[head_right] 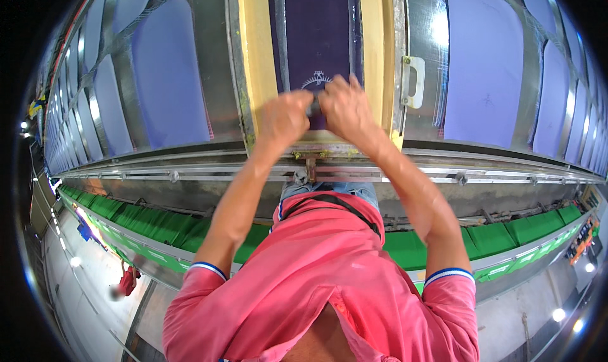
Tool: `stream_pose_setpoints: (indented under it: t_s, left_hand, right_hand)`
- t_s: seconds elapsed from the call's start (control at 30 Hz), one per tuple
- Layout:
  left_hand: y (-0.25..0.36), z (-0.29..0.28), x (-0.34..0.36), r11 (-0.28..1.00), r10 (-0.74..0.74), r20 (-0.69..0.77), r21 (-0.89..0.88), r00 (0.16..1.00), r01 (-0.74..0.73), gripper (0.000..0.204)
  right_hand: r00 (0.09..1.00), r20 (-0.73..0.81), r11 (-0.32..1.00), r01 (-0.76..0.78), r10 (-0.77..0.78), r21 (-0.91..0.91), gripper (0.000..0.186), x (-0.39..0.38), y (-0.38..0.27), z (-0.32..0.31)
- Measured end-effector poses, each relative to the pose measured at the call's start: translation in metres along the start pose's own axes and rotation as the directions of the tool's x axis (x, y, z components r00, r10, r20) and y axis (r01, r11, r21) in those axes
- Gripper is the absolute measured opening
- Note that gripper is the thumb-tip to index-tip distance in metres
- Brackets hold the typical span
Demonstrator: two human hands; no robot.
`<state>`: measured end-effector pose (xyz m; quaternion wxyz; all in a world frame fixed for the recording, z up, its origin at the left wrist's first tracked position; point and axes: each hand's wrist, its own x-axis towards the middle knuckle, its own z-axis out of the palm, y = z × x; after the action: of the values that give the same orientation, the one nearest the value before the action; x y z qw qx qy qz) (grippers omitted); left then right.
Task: The person pours green ink onto a screen printing frame and uses a squeegee to spread the ink evenly across the mesh. The person then moves the frame to a conveyor belt and continues to pull the squeegee across the screen to transfer the ink onto the fabric below.
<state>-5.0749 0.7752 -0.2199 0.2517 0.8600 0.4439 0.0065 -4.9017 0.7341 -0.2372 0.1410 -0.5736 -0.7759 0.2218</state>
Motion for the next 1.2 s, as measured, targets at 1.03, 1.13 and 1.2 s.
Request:
stream_pose_setpoints:
  t_s: [1.03,1.13,1.2]
  left_hand:
    - [-0.069,-0.058,0.212,0.961,0.103,-0.088,0.264,0.991,-0.077,0.026]
    - [-0.033,-0.039,0.115,0.988,0.019,0.049,0.152,0.999,-0.026,0.023]
    - [-0.015,-0.016,0.05,0.998,0.028,0.046,0.052,0.999,-0.031,0.017]
  right_hand:
    - [0.998,-0.056,0.984,-0.003,-0.007,-0.18,0.013,0.189,0.127,-0.05]
    - [0.999,-0.001,0.996,0.042,-0.042,-0.073,0.015,0.099,0.066,-0.032]
    - [1.0,0.026,0.999,0.006,-0.005,-0.039,0.008,0.043,0.026,-0.018]
